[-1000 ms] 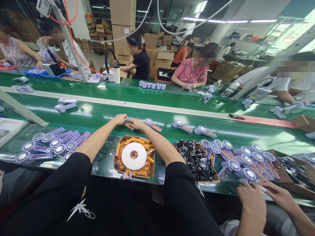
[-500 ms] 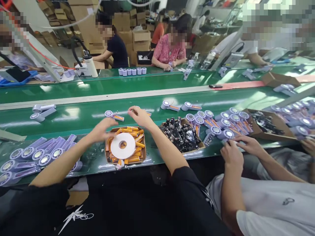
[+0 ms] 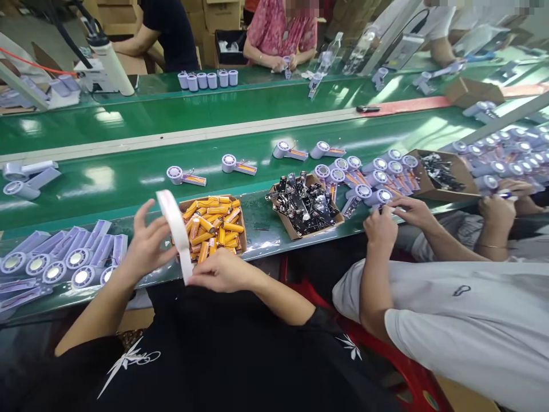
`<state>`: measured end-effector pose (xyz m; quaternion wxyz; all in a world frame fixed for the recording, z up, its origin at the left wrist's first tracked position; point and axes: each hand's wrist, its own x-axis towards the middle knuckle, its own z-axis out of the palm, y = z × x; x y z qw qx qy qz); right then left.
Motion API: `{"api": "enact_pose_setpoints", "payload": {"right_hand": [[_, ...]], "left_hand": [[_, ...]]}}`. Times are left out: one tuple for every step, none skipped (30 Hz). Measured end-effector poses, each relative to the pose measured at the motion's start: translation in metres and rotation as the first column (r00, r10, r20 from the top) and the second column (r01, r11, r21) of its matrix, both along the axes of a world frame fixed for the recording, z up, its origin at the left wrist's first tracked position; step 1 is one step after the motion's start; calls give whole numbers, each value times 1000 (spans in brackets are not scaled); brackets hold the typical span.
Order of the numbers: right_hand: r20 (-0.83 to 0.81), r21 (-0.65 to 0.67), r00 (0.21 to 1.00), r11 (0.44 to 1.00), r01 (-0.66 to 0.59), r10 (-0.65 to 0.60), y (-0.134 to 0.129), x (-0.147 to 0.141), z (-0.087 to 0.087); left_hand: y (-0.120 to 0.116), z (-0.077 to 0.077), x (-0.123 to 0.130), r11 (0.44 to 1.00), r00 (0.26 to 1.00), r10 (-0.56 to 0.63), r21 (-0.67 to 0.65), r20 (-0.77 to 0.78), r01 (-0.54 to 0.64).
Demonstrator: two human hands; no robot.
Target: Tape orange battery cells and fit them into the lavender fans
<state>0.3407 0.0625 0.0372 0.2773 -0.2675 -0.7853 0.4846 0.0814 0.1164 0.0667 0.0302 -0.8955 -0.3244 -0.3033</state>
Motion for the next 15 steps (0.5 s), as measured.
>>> {"api": "enact_pose_setpoints", "payload": {"right_hand": [[27, 60, 998, 996, -61, 59, -1, -4, -2], [62, 94, 992, 989, -113, 107, 1, -3, -4], [95, 104, 988, 986, -131, 121, 6, 2, -5], [118, 102, 990, 991, -91, 79, 12, 11, -6], [142, 101, 990, 995, -2, -13, 20, 22, -7], [177, 115, 975, 987, 115, -134, 29, 34, -8], [228, 153, 937, 960, 236, -267, 38, 46, -10], [290, 216, 875, 917, 335, -388, 46, 55, -12], [357, 286, 804, 875, 391, -475, 53, 62, -15], [418, 342, 744, 849, 404, -522, 58, 66, -19], [459, 373, 708, 839, 395, -537, 62, 68, -23], [464, 381, 702, 838, 392, -540, 63, 69, -27], [430, 362, 727, 840, 404, -535, 63, 68, -30], [355, 314, 771, 844, 435, -529, 62, 67, -31], [247, 232, 814, 847, 478, -526, 60, 66, -31]], "left_hand": [[1, 2, -5, 999, 999, 41, -8, 32, -40], [2, 4, -10, 996, 994, 82, -25, 76, -80], [1, 4, -15, 993, 986, 115, -50, 120, -110], [0, 4, -19, 989, 979, 138, -77, 153, -127], [-2, 3, -23, 986, 973, 153, -95, 170, -139], [-5, 0, -25, 984, 972, 164, -101, 168, -149], [-8, -5, -26, 983, 974, 167, -98, 153, -153], [-11, -10, -26, 983, 978, 167, -98, 126, -155], [-13, -15, -25, 982, 982, 166, -105, 93, -156], [-15, -21, -23, 981, 985, 164, -115, 58, -157], [-17, -25, -21, 979, 987, 163, -126, 20, -159], [-19, -29, -19, 978, 987, 161, -134, -21, -162], [-21, -31, -17, 977, 985, 160, -131, -61, -167], [-23, -31, -15, 978, 982, 159, -118, -101, -170], [-24, -29, -14, 981, 978, 154, -98, -141, -169]]}}
